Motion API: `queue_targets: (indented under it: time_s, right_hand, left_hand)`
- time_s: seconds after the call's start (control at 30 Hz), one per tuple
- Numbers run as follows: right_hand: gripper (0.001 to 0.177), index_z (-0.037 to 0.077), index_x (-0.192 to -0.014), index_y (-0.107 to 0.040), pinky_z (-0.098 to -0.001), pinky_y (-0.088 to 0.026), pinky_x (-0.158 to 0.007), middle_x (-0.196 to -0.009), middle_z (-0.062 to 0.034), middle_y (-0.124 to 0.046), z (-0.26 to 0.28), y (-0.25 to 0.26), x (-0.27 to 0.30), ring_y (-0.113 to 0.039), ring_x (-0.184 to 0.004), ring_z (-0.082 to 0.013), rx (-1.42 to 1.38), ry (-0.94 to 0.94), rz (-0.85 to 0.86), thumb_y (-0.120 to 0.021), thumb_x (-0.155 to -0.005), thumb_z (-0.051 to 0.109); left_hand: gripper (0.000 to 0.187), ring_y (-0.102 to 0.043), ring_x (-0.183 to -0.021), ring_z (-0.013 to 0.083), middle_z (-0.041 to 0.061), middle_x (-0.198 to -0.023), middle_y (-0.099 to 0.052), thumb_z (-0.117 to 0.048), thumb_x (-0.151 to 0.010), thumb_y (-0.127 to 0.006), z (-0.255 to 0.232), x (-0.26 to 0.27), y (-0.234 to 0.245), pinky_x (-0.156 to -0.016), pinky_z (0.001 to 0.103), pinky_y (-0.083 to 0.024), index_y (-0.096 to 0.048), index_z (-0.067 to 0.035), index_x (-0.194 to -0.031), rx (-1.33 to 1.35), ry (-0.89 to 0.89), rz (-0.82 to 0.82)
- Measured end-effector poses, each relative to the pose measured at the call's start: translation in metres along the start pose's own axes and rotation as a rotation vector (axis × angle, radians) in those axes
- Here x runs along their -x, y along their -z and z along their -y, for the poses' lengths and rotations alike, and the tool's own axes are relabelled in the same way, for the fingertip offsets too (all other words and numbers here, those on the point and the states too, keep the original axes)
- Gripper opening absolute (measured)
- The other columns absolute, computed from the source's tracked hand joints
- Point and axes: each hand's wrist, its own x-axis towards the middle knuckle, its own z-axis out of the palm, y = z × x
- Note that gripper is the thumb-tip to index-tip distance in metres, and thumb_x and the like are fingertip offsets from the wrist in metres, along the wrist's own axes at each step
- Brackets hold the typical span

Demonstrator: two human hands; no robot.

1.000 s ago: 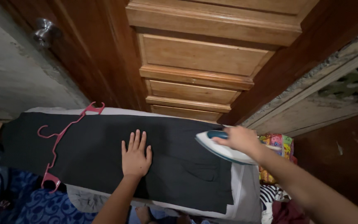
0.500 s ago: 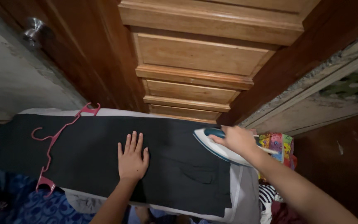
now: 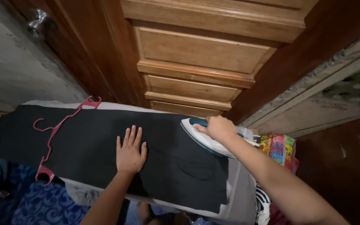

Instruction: The person irons a black garment on an ironing board. They first pick up a hanger from a pile of clothes, place the garment on the board, and then use an iron to smooth the fabric. The person moves the iron back and forth across the garment to remove wrinkles.

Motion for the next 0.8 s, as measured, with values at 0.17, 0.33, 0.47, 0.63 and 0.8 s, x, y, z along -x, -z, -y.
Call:
queue_targets:
  time_s: [0.17, 0.33, 0.47, 0.63, 0.8]
  right_hand:
    - [0.076, 0.011, -0.099, -0.077, -0.0487, -0.06, -0.077, -0.086, -0.0184, -0.075, -0.028, 0.01, 0.019, -0.075, -0.086, -0.0353, 0.029, -0.062, 0.181, -0.054, -0.083, 0.081]
    - [0.078, 0.012, -0.1, -0.075, -0.0445, -0.063, -0.076, -0.081, -0.0146, -0.077, -0.082, 0.011, 0.046, -0.079, -0.079, -0.0293, 0.079, 0.006, 0.245, -0.05, -0.082, 0.083]
    - [0.074, 0.022, -0.113, -0.075, -0.0455, -0.062, -0.076, -0.086, -0.0151, -0.078, -0.107, 0.024, 0.056, -0.077, -0.08, -0.0316, 0.107, -0.051, 0.315, -0.053, -0.076, 0.082]
    - [0.075, 0.018, -0.103, -0.081, -0.0435, -0.061, -0.082, -0.086, -0.0153, -0.08, -0.084, 0.052, 0.065, -0.077, -0.084, -0.0328, 0.231, -0.061, 0.27, -0.055, -0.078, 0.083]
    - [0.075, 0.021, -0.109, -0.079, -0.045, -0.06, -0.079, -0.088, -0.0169, -0.077, -0.015, 0.046, 0.062, -0.076, -0.084, -0.0347, 0.161, 0.074, 0.256, -0.061, -0.07, 0.082]
  left_hand:
    - [0.062, -0.027, -0.153, 0.0285, 0.01, -0.164, -0.034, -0.041, -0.1, -0.041, 0.003, 0.0, -0.002, -0.122, 0.056, -0.017, -0.039, -0.017, -0.157, -0.019, -0.014, 0.013]
    - [0.062, -0.028, -0.152, 0.0301, 0.011, -0.163, -0.035, -0.042, -0.1, -0.041, 0.006, 0.002, -0.007, -0.121, 0.057, -0.018, -0.039, -0.016, -0.156, 0.01, -0.031, -0.017]
    - [0.063, -0.029, -0.151, 0.0322, 0.013, -0.162, -0.037, -0.043, -0.099, -0.045, 0.009, -0.001, -0.009, -0.12, 0.06, -0.02, -0.039, -0.015, -0.156, 0.015, -0.056, -0.04]
    - [0.064, -0.033, -0.149, 0.0344, 0.016, -0.159, -0.04, -0.044, -0.1, -0.05, 0.031, 0.007, 0.002, -0.119, 0.061, -0.022, -0.041, -0.013, -0.155, 0.127, -0.043, -0.074]
    - [0.059, -0.034, -0.15, 0.034, 0.013, -0.16, -0.041, -0.039, -0.101, -0.048, 0.072, 0.018, 0.005, -0.12, 0.061, -0.022, -0.043, -0.016, -0.155, 0.062, 0.034, -0.111]
